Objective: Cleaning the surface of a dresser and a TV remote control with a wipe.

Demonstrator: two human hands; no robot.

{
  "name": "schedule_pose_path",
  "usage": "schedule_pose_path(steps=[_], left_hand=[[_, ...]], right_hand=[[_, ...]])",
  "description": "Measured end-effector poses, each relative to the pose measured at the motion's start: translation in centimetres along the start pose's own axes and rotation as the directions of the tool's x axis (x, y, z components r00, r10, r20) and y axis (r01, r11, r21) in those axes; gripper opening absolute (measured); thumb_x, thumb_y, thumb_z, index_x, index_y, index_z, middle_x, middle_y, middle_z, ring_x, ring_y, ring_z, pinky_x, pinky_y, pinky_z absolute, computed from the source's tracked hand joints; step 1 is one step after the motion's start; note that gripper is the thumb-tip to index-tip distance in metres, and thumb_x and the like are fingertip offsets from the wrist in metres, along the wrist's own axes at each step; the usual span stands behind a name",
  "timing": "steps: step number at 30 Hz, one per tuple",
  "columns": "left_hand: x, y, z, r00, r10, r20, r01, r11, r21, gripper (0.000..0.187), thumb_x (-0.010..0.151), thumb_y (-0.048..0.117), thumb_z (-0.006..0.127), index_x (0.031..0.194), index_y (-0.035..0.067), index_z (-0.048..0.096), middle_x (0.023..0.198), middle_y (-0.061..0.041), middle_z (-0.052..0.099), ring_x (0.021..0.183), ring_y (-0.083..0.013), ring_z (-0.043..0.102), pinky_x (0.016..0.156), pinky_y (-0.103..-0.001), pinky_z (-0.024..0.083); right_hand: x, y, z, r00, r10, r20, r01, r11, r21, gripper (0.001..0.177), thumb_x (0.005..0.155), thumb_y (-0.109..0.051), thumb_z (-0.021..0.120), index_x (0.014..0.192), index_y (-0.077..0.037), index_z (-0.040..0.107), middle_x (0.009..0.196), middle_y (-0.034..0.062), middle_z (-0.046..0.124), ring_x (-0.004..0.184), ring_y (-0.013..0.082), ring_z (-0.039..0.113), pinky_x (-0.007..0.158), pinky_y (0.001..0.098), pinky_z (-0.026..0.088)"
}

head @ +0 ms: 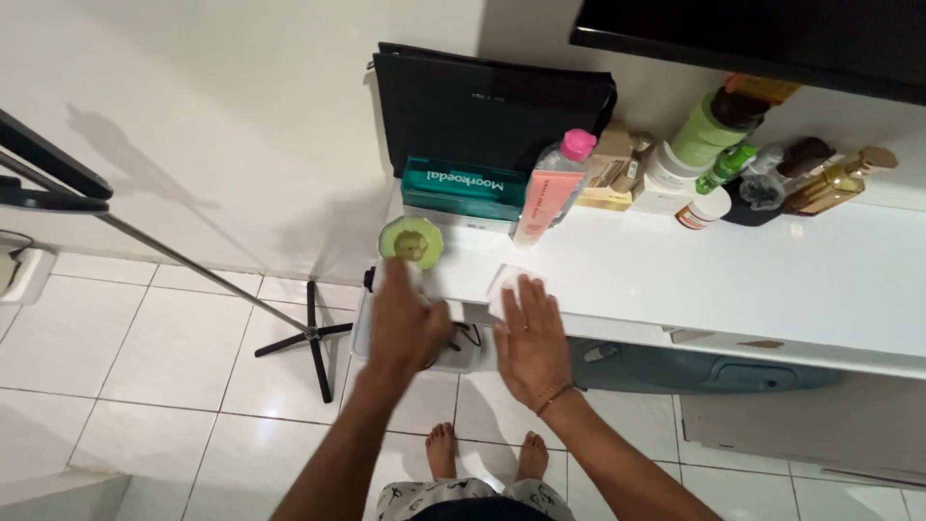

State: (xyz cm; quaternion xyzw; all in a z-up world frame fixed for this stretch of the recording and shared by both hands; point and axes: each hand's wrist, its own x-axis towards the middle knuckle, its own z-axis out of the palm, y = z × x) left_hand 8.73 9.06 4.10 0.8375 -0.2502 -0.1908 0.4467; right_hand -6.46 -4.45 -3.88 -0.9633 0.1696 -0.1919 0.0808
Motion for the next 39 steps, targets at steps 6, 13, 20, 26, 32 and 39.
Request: schedule_pose_path(steps=[6,13,20,26,32,39], left_hand=[[4.9,-1.3,-2.8,0.800,0.480,-0.360,-0.329,0.853,0.405,0.087,0.077,0.046,0.092,0.129,-0.004,0.043,0.113,-0.027,0.062,0.096,-0.0343,0.069,0.065,-0.038,0.061],[7.6,1.7,-3.4,0.985,-0.168,-0.026,0.145,0.754,0.641,0.118,0.062,0.075,0.087,0.139,-0.002,0.041,0.119,-0.029,0.052,0.098,-0.0404,0.067,0.071,-0.040,0.063],[6.4,0.2,-4.8,0.981,-0.173,0.084,0.086,0.783,0.616,0.107,0.068,0.061,0.087,0.141,-0.002,0.042,0.110,-0.024,0.067,0.093,-0.0360,0.071,0.073,-0.044,0.061],[1.9,0.7,-10.8,0.967,-0.253,0.018,0.196,0.788,0.584,0.102,0.071,0.059,0.084,0.137,-0.006,0.043,0.103,-0.024,0.070,0.083,-0.0325,0.075,0.065,-0.041,0.064],[1.1,0.3,-10.8,0.971,-0.239,-0.028,0.203,0.750,0.630,0.104,0.072,0.067,0.082,0.134,-0.007,0.044,0.102,-0.026,0.069,0.081,-0.0331,0.075,0.060,-0.041,0.064],[5.0,1.5,-4.3,0.972,-0.184,0.150,0.046,0.766,0.641,0.105,0.068,0.062,0.087,0.137,-0.003,0.042,0.107,-0.027,0.067,0.086,-0.0366,0.073,0.064,-0.043,0.064]], right_hand=[[5.3,-3.1,2.6,0.999,-0.034,0.026,0.033,0.998,0.057,0.052,0.104,-0.030,0.050,0.146,0.001,0.047,0.158,0.0275,0.036,0.149,0.0446,0.032,0.120,0.0545,0.026],[2.4,-2.0,0.5,0.992,-0.043,0.115,0.031,0.994,0.106,0.052,0.103,-0.030,0.048,0.145,0.001,0.048,0.159,0.0275,0.035,0.149,0.0443,0.030,0.121,0.0537,0.024],[4.0,-1.0,1.2,0.997,-0.009,0.083,0.015,0.997,-0.075,0.062,0.103,-0.037,0.044,0.147,0.006,0.042,0.159,0.0312,0.033,0.150,0.0448,0.028,0.122,0.0524,0.023],[10.7,-7.2,3.2,0.984,-0.071,0.164,0.070,0.997,0.009,0.063,0.103,-0.041,0.048,0.146,0.005,0.043,0.155,0.0330,0.033,0.146,0.0465,0.029,0.118,0.0536,0.025],[11.7,-11.0,0.5,0.914,-0.179,0.364,0.194,0.981,-0.005,0.042,0.101,-0.035,0.050,0.137,-0.014,0.054,0.160,0.0171,0.033,0.151,0.0405,0.027,0.121,0.0549,0.025],[1.1,-0.1,0.7,0.995,-0.040,0.096,0.049,0.995,-0.092,0.057,0.100,-0.034,0.050,0.153,-0.014,0.044,0.163,0.0161,0.030,0.151,0.0324,0.026,0.118,0.0577,0.021]])
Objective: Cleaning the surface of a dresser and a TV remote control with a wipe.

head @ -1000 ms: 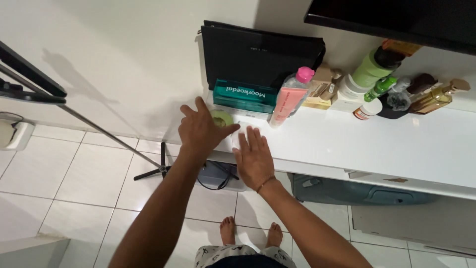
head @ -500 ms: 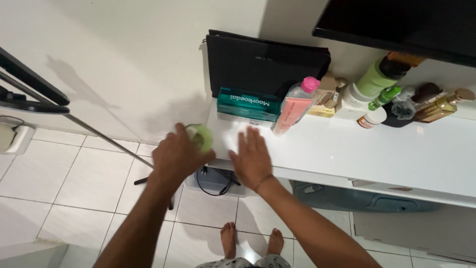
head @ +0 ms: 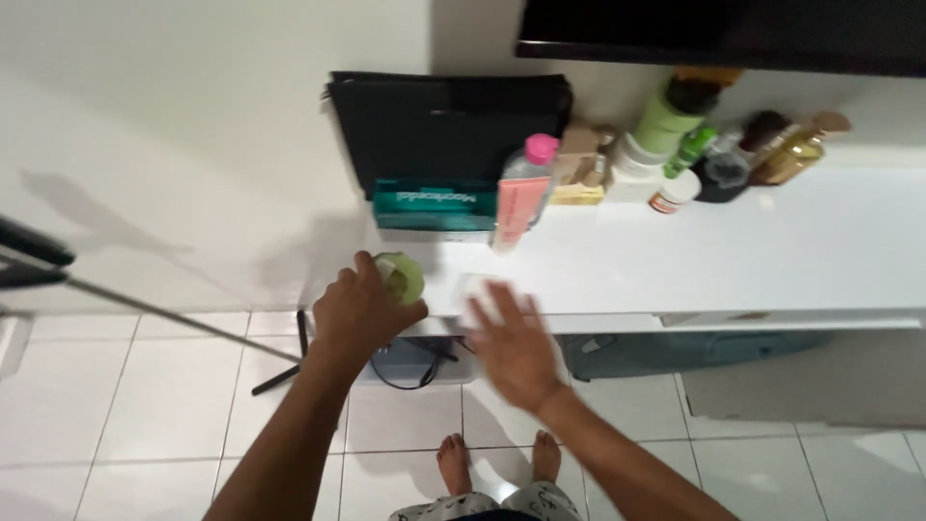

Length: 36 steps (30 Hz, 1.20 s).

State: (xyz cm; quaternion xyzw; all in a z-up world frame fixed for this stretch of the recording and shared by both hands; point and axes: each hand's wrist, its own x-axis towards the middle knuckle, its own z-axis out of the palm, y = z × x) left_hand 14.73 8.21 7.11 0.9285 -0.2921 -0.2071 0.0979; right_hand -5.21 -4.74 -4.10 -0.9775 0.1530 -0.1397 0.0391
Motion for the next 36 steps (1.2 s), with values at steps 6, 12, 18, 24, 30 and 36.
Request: schedule_pose_path(steps=[6,12,18,24,30,36], left_hand=[[2.3,3.0,1.1,0.994,0.108,-0.002,-0.108,0.992,0.067,0.118,0.068,0.059,0.087,0.149,-0.004,0.030,0.116,-0.028,0.063,0.095,-0.0394,0.072,0.075,-0.047,0.062],[2.3,3.6,0.3,0.999,0.023,0.046,-0.026,0.998,0.049,0.111,0.071,0.058,0.084,0.151,-0.001,0.032,0.117,-0.027,0.065,0.101,-0.0399,0.072,0.081,-0.049,0.063],[2.8,3.7,1.0,0.998,0.057,-0.001,-0.057,0.997,0.059,0.116,0.070,0.059,0.085,0.153,0.005,0.025,0.118,-0.028,0.062,0.102,-0.0437,0.071,0.082,-0.051,0.062],[3.2,3.4,1.7,0.997,0.056,-0.049,-0.053,0.997,0.059,0.117,0.070,0.062,0.085,0.155,0.007,0.025,0.118,-0.028,0.061,0.102,-0.0442,0.071,0.080,-0.053,0.062],[2.3,3.6,1.3,0.991,0.039,-0.128,-0.038,0.999,0.006,0.123,0.062,0.066,0.090,0.150,0.005,0.029,0.125,-0.026,0.050,0.104,-0.0449,0.067,0.075,-0.051,0.063],[-0.3,3.2,-1.4,0.979,-0.043,-0.198,0.034,0.998,-0.049,0.116,0.065,0.057,0.093,0.148,0.003,0.032,0.121,-0.029,0.051,0.095,-0.0413,0.069,0.072,-0.051,0.063]], right_hand=[[-6.4,17.7,-0.6,0.829,0.556,0.055,-0.533,0.817,-0.222,0.058,0.108,-0.044,0.032,0.156,-0.013,0.038,0.165,0.0192,0.025,0.154,0.0359,0.022,0.121,0.0590,0.019],[-1.9,7.4,1.0,0.941,0.334,-0.059,-0.339,0.928,-0.153,0.048,0.108,-0.033,0.039,0.148,-0.007,0.049,0.155,0.0222,0.043,0.151,0.0393,0.031,0.118,0.0617,0.028],[-2.6,2.5,-1.6,0.978,0.208,0.027,-0.205,0.975,-0.087,0.049,0.103,-0.034,0.038,0.148,-0.017,0.049,0.159,0.0130,0.038,0.149,0.0300,0.031,0.116,0.0636,0.021],[-13.7,24.2,-2.2,0.807,0.558,-0.196,-0.591,0.770,-0.240,0.043,0.111,-0.034,0.037,0.144,-0.013,0.055,0.151,0.0147,0.050,0.142,0.0310,0.045,0.112,0.0652,0.028],[-9.0,23.5,1.0,0.822,0.553,-0.138,-0.553,0.716,-0.427,0.045,0.109,-0.027,0.037,0.140,-0.001,0.056,0.148,0.0197,0.053,0.137,0.0348,0.049,0.109,0.0558,0.037],[-1.0,5.0,0.3,0.952,0.118,-0.284,-0.121,0.993,0.008,0.037,0.108,-0.028,0.042,0.130,-0.008,0.064,0.146,0.0184,0.055,0.139,0.0350,0.051,0.117,0.0567,0.036]])
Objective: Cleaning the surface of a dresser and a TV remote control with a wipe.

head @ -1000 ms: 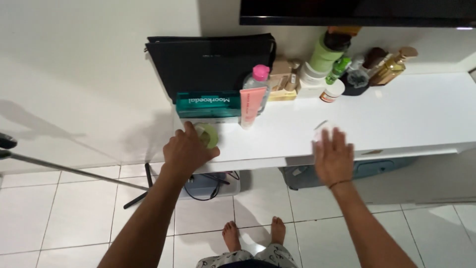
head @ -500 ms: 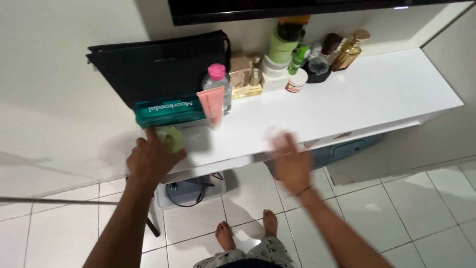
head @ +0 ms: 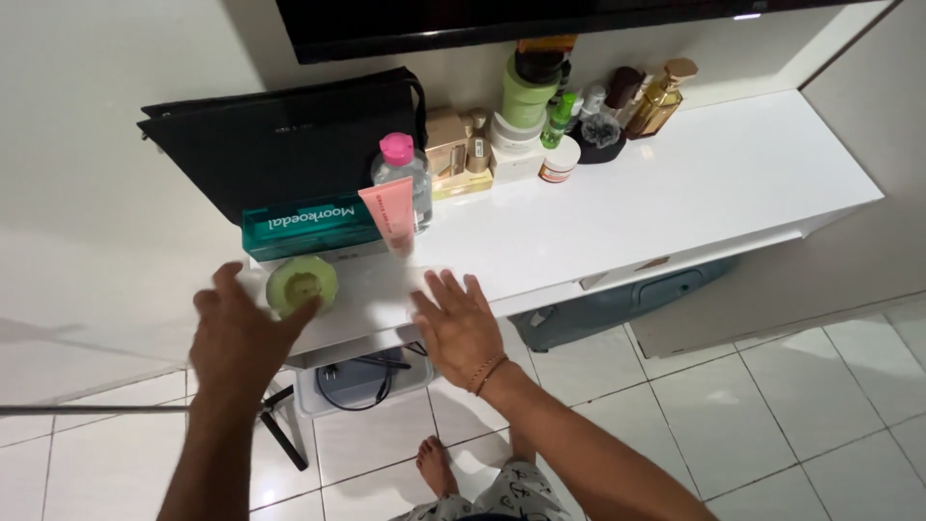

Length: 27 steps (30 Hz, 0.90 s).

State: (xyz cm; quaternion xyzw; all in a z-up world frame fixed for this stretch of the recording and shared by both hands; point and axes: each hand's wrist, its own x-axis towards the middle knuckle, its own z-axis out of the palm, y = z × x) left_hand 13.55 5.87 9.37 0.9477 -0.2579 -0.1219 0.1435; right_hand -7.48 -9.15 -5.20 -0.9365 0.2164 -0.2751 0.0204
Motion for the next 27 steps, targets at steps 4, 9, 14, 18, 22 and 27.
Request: schedule_pose_path(steps=[4,9,14,18,22,27], left_hand=[[-1.5,-1.6,0.5,1.000,0.006,0.006,-0.004,0.985,-0.170,0.080,0.086,0.041,0.078,0.145,0.000,0.042,0.090,-0.024,0.075,0.081,-0.0344,0.076,0.075,-0.051,0.063],[-4.0,-0.8,2.4,0.994,0.097,0.054,-0.066,0.910,-0.409,0.051,0.086,0.017,0.070,0.130,0.003,0.048,0.094,-0.024,0.075,0.077,-0.0310,0.078,0.063,-0.041,0.066],[-5.8,2.8,5.2,0.979,0.182,0.094,-0.109,0.852,-0.513,0.039,0.087,0.022,0.071,0.118,0.007,0.053,0.085,-0.017,0.076,0.070,-0.0265,0.077,0.062,-0.039,0.061],[-6.1,5.5,6.4,0.940,0.323,0.111,-0.195,0.776,-0.600,0.046,0.074,0.014,0.075,0.114,0.006,0.053,0.068,-0.013,0.065,0.058,-0.0265,0.066,0.056,-0.039,0.052],[-6.1,6.1,7.0,0.935,0.309,0.175,-0.131,0.759,-0.638,0.049,0.074,0.015,0.070,0.119,0.007,0.052,0.067,-0.012,0.061,0.060,-0.0254,0.062,0.059,-0.038,0.050],[-4.9,5.2,10.3,0.849,0.369,0.379,0.094,0.600,-0.795,0.048,0.089,0.024,0.045,0.134,0.010,0.053,0.082,-0.008,0.060,0.069,-0.0165,0.053,0.064,-0.030,0.046]], right_hand=[[2.1,4.9,-0.5,0.982,0.066,0.177,-0.071,0.997,0.020,0.038,0.106,-0.025,0.040,0.127,-0.009,0.066,0.145,0.0140,0.058,0.139,0.0340,0.053,0.114,0.0626,0.035],[6.1,10.0,0.3,0.963,0.227,0.146,-0.212,0.971,-0.112,0.047,0.101,-0.029,0.044,0.140,-0.006,0.057,0.151,0.0191,0.050,0.140,0.0391,0.043,0.112,0.0656,0.030],[8.2,8.1,0.9,0.933,0.124,0.338,-0.089,0.989,-0.119,0.049,0.102,-0.032,0.037,0.145,-0.014,0.052,0.158,0.0103,0.043,0.146,0.0315,0.037,0.117,0.0669,0.021],[7.6,12.8,-0.7,0.838,0.242,0.489,-0.212,0.970,-0.117,0.055,0.103,-0.039,0.028,0.152,-0.019,0.040,0.162,0.0066,0.032,0.150,0.0264,0.024,0.121,0.0626,0.009],[6.7,16.4,-3.4,0.821,0.316,0.475,-0.222,0.944,-0.244,0.057,0.105,-0.039,0.024,0.155,-0.015,0.038,0.164,0.0109,0.029,0.152,0.0268,0.025,0.120,0.0636,0.015],[6.5,14.2,0.4,0.836,0.396,0.381,-0.242,0.887,-0.393,0.061,0.104,-0.043,0.026,0.154,-0.009,0.039,0.165,0.0178,0.027,0.150,0.0342,0.026,0.115,0.0652,0.021]])
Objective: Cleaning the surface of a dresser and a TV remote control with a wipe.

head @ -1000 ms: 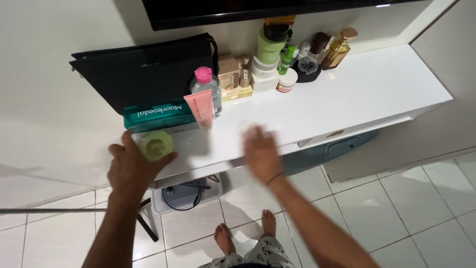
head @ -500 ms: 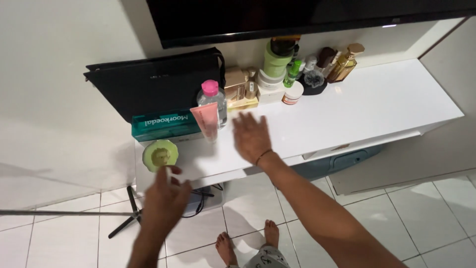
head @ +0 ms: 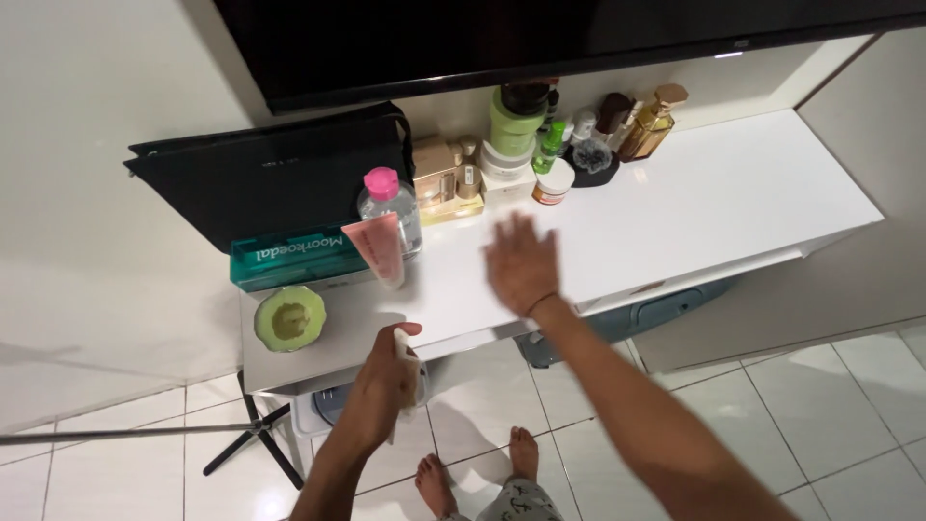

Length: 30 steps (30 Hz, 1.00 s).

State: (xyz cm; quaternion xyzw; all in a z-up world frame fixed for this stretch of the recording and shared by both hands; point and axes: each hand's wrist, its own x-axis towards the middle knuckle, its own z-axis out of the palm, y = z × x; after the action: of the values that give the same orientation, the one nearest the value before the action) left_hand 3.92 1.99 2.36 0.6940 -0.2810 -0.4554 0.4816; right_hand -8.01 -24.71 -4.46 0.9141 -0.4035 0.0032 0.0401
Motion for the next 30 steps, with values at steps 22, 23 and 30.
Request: schedule_pose_path(steps=[22,23,30], left_hand=[[13.5,1.5,6.8,0.978,0.105,0.181,0.040,0.753,-0.657,0.037,0.107,0.021,0.042,0.133,-0.003,0.055,0.084,-0.012,0.045,0.068,-0.0213,0.042,0.061,-0.036,0.040],[13.2,3.4,7.2,0.984,0.022,0.174,0.101,0.743,-0.662,0.036,0.101,0.017,0.041,0.129,-0.001,0.054,0.088,-0.011,0.051,0.072,-0.0215,0.049,0.065,-0.036,0.046],[13.4,7.7,10.8,0.981,-0.147,0.129,0.195,0.761,-0.618,0.034,0.094,0.010,0.037,0.124,0.005,0.053,0.089,-0.009,0.056,0.077,-0.0199,0.053,0.073,-0.036,0.050]], right_hand=[[-10.0,4.9,4.7,0.983,-0.017,-0.181,0.010,0.999,-0.040,0.058,0.107,-0.041,0.026,0.158,-0.015,0.034,0.168,0.0069,0.024,0.155,0.0283,0.019,0.119,0.0659,0.011],[-11.1,3.3,3.2,0.982,-0.065,-0.179,0.084,0.991,0.100,0.057,0.108,-0.043,0.026,0.159,-0.018,0.033,0.169,0.0063,0.022,0.156,0.0270,0.017,0.121,0.0630,0.008],[-13.9,19.8,5.4,0.962,0.031,-0.272,0.001,0.993,0.118,0.057,0.111,-0.039,0.021,0.163,-0.017,0.028,0.172,0.0044,0.021,0.158,0.0202,0.018,0.126,0.0578,0.005]])
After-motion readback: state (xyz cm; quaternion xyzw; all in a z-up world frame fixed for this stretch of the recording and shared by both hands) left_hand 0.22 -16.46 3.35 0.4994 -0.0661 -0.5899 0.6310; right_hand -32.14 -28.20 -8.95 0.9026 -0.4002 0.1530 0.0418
